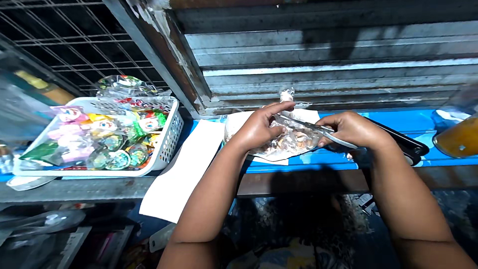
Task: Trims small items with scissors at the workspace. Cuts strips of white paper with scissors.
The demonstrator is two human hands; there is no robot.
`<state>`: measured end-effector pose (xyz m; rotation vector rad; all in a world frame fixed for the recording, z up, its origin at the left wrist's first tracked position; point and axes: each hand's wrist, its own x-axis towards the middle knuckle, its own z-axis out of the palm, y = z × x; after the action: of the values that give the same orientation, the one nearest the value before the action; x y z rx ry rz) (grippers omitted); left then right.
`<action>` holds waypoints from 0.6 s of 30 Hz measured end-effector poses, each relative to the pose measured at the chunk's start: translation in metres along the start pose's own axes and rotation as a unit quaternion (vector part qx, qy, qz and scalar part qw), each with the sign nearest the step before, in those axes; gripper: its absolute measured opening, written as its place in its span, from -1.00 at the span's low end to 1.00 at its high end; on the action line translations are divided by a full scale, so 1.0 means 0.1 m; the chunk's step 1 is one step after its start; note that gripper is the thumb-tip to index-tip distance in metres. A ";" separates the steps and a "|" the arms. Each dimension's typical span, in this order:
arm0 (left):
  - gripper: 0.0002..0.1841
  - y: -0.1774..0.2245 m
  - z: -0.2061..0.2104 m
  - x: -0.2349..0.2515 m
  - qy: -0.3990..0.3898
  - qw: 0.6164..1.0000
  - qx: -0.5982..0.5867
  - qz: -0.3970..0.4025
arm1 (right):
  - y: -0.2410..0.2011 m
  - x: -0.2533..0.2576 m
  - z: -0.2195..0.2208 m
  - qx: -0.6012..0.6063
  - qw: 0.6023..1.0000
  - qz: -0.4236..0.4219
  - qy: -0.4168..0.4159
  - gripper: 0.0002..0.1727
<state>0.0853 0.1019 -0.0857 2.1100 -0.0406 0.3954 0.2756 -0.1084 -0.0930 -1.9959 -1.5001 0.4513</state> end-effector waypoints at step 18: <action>-0.63 -0.13 -0.16 -0.02 0.301 0.950 0.028 0.078 | 0.51 0.04 -0.27 -0.050 0.988 0.142 0.035 -0.52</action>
<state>0.0819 0.1219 -0.0891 1.9631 0.1627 1.1321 0.3302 -0.1213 -0.1046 -2.2930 -1.2218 0.4235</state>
